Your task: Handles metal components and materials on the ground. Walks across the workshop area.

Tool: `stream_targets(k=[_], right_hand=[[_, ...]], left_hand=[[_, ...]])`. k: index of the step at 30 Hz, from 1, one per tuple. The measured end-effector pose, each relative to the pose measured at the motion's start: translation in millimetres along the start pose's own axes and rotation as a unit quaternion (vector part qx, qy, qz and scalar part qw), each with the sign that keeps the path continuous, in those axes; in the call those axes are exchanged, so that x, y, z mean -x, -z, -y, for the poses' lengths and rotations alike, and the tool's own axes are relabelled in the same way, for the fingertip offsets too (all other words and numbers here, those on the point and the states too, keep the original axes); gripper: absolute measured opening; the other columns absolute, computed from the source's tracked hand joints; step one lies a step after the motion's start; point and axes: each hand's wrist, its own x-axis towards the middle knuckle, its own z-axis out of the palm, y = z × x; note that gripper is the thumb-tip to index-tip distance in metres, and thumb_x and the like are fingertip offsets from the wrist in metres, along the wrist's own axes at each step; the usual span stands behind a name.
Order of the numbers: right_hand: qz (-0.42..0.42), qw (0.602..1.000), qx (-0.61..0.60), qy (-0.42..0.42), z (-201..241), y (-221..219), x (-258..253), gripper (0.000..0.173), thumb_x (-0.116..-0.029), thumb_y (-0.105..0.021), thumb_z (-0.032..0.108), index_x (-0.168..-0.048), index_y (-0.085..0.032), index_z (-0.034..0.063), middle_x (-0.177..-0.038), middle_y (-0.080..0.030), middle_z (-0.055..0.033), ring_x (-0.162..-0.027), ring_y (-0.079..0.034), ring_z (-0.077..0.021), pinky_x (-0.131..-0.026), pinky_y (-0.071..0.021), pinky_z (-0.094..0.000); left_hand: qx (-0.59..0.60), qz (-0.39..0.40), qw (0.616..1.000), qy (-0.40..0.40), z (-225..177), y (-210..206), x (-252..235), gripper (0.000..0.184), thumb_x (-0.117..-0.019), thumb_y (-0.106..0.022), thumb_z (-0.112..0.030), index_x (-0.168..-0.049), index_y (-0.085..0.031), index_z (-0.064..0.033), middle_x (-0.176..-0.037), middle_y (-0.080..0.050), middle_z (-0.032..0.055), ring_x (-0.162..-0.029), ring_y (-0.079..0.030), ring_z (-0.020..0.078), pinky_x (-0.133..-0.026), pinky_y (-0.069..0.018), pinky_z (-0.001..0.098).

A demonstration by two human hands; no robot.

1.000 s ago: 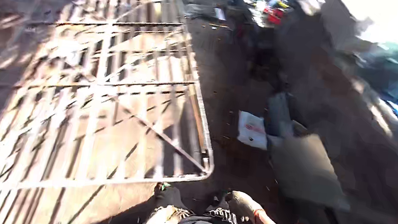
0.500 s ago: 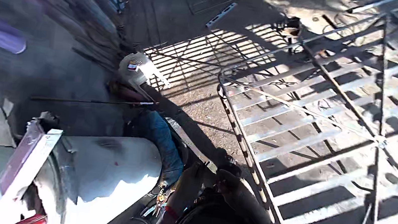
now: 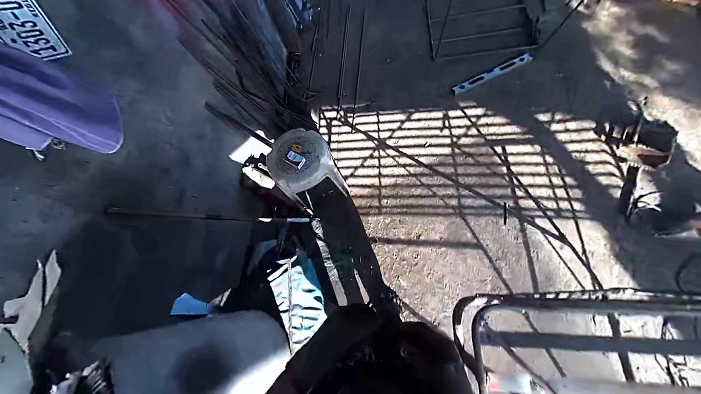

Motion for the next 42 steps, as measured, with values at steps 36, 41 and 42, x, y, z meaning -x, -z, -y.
stream_targets(k=[36,41,42], right_hand=[[0.063,0.958,0.280,-0.001,512.8,139.9,-935.5,0.046,-0.1004,-0.058,0.035,-0.142,-0.059,0.0166,-0.099,-0.075,-0.0067,-0.074,-0.073,-0.0221,-0.067,-0.0625,-0.0489],[0.159,0.790,0.580,0.118,685.7,169.4,-1050.6,0.041,-0.0959,-0.056,0.054,-0.109,-0.074,0.0198,-0.083,-0.072,-0.0037,-0.076,-0.071,-0.0246,-0.069,-0.0572,-0.0572],[0.186,0.750,0.613,0.165,727.2,166.4,-1062.8,0.040,-0.0958,-0.055,0.055,-0.102,-0.074,0.0196,-0.079,-0.070,-0.0039,-0.074,-0.070,-0.0258,-0.065,-0.0564,-0.0571]], left_hand=[[0.068,-0.157,0.985,-0.035,-453.6,569.8,-728.3,0.033,-0.1026,-0.058,-0.037,-0.109,-0.074,-0.0077,-0.092,-0.072,0.0072,-0.080,-0.069,0.0177,-0.078,-0.0591,0.0425],[0.061,-0.297,0.937,0.174,-396.3,649.9,-801.0,0.041,-0.1045,-0.053,-0.040,-0.109,-0.073,-0.0041,-0.094,-0.071,0.0161,-0.083,-0.068,0.0300,-0.080,-0.0555,0.0546],[0.048,-0.299,0.929,0.214,-389.0,659.6,-804.4,0.042,-0.1050,-0.053,-0.040,-0.111,-0.073,-0.0036,-0.096,-0.071,0.0180,-0.085,-0.068,0.0326,-0.082,-0.0542,0.0564]])
